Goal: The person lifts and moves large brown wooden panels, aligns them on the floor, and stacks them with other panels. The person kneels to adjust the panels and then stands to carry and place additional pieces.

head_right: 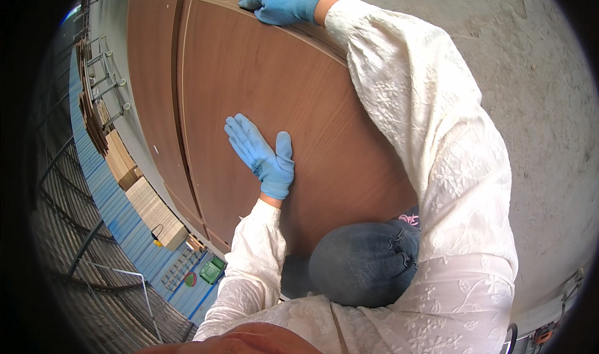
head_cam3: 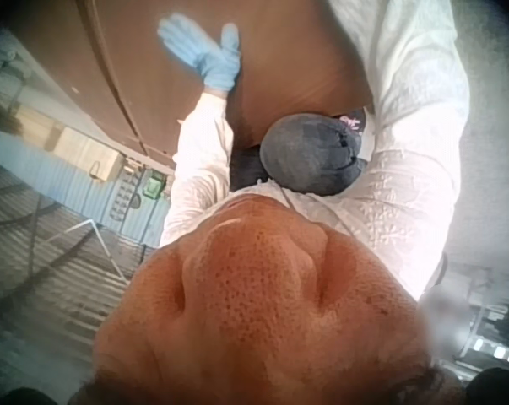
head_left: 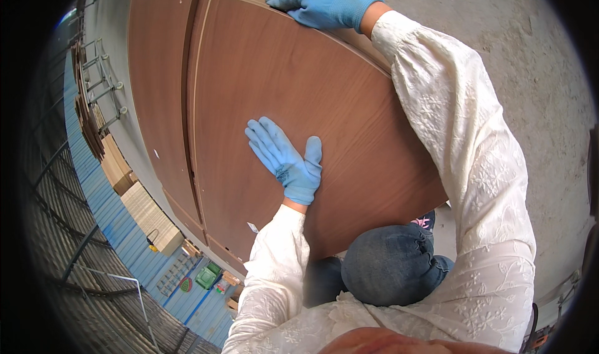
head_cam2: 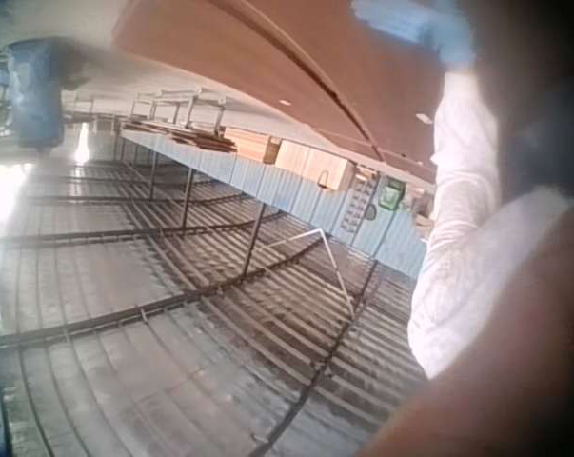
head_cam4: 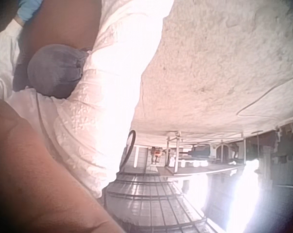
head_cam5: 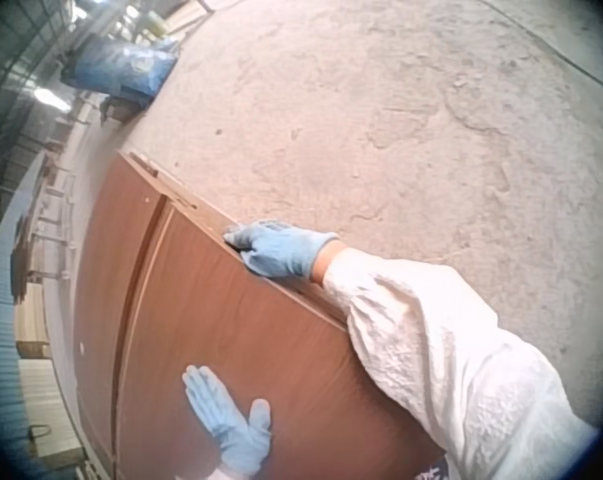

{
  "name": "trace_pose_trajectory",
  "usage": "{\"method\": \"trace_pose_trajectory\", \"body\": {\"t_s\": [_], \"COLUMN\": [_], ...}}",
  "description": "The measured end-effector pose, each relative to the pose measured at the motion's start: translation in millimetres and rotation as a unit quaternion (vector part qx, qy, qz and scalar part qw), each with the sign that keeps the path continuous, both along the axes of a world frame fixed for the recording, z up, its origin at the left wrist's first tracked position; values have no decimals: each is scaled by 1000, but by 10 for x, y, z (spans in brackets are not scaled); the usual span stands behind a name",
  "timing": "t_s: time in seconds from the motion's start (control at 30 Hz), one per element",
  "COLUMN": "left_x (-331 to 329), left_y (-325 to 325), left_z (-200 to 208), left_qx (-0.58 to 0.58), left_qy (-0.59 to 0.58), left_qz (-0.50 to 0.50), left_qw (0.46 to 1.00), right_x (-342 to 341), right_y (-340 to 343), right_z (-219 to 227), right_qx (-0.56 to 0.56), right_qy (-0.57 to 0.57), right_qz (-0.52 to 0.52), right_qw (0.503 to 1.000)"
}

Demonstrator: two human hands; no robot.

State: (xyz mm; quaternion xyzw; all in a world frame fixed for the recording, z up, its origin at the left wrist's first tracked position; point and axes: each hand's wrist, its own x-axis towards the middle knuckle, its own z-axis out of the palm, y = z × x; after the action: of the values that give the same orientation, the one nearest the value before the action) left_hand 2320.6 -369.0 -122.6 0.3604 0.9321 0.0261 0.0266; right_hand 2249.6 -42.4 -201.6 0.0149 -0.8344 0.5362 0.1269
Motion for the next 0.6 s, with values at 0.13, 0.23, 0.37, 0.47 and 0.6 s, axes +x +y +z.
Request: {"method": "trace_pose_trajectory", "body": {"t_s": [0.13,0.23,0.37,0.47,0.6], "left_x": [-1,-3,-5,-4,-1], "left_y": [3,5,9,12,6], "left_z": [-1,-2,1,4,7], "left_qx": [1,0,-2,-5,-2], "left_qy": [0,1,3,1,2], "left_qz": [-1,1,-3,-1,-6], "left_qw": [1000,1000,1000,1000,1000], "right_x": [13,15,13,50,92], "right_y": [14,27,38,24,-34], "right_z": [49,75,76,68,126], "right_qx": [-6,-11,-14,-4,-117], "right_qy": [6,1,-16,-9,-27], "right_qz": [6,14,19,1,-43], "right_qw": [1000,1000,1000,1000,992]}}
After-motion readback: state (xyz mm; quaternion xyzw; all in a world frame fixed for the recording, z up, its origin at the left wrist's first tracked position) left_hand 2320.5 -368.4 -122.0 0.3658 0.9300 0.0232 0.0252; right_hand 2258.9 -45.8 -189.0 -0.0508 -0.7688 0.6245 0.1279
